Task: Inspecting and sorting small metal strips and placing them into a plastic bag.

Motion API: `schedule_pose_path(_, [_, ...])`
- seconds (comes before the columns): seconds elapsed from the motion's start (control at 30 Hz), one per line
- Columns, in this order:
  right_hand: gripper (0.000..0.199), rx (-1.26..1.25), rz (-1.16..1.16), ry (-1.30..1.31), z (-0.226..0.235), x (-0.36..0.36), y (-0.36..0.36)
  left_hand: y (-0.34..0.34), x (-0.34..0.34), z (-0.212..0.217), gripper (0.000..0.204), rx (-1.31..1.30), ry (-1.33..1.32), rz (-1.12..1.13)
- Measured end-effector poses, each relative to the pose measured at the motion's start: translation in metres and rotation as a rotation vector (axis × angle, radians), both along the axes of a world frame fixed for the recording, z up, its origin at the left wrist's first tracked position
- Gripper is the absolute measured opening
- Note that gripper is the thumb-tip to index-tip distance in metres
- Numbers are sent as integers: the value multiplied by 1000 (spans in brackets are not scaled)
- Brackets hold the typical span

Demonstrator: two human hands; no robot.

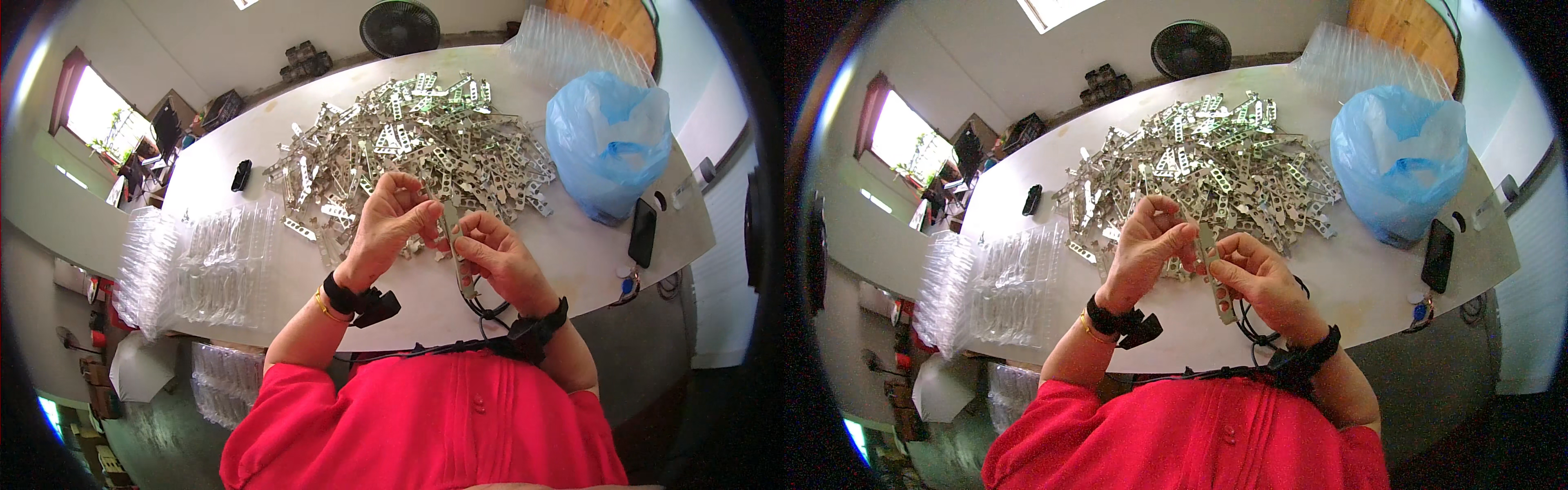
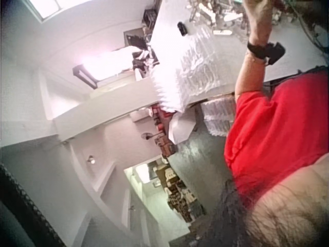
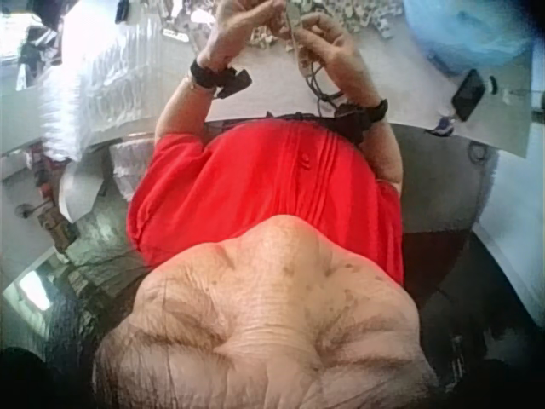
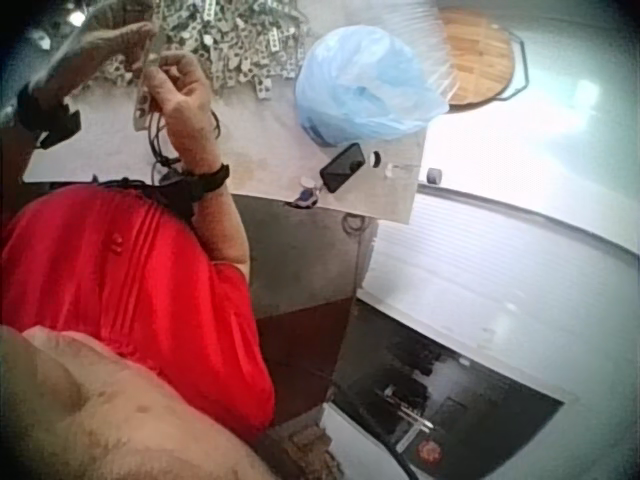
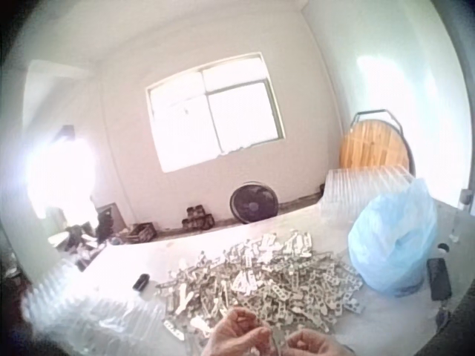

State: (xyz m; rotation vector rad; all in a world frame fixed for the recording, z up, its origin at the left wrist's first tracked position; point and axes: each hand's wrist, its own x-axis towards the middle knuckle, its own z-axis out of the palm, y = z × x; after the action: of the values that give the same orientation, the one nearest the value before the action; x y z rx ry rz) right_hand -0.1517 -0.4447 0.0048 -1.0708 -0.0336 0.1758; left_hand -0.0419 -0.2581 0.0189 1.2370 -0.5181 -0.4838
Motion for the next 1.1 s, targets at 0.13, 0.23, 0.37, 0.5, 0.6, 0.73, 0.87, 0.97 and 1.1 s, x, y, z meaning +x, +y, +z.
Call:
schedule_pose_path(0.13, [11,-1,-4,14,-2,0,11,8,-5,-10,20,-29,120,-72])
schedule_pose_path(0.23, [10,-24,-18,14,-2,1,23,20,-6,-15,19,-44,135,-67])
schedule_pose_path(0.37, [9,-131,-54,29,1,3,37,43,-6,-20,21,57,133,-33])
schedule_pose_path(0.5, [13,-203,-111,41,3,8,51,62,-12,-26,24,141,172,-50])
schedule_pose_path(0.6, [16,-233,-110,38,1,14,67,75,-18,-33,25,137,219,-62])
schedule_pose_path(0.73, [17,-329,-80,66,-4,25,88,92,-20,-38,25,161,206,-35])
schedule_pose_path(0.87, [18,-411,-55,70,-7,34,102,107,-18,-42,26,106,225,-38])
schedule_pose_path(0.97, [20,-421,-24,93,-9,39,109,114,-16,-45,27,76,229,-38])
schedule_pose_path(1.1, [20,-454,-5,126,-10,43,116,119,-14,-49,29,68,238,-55])
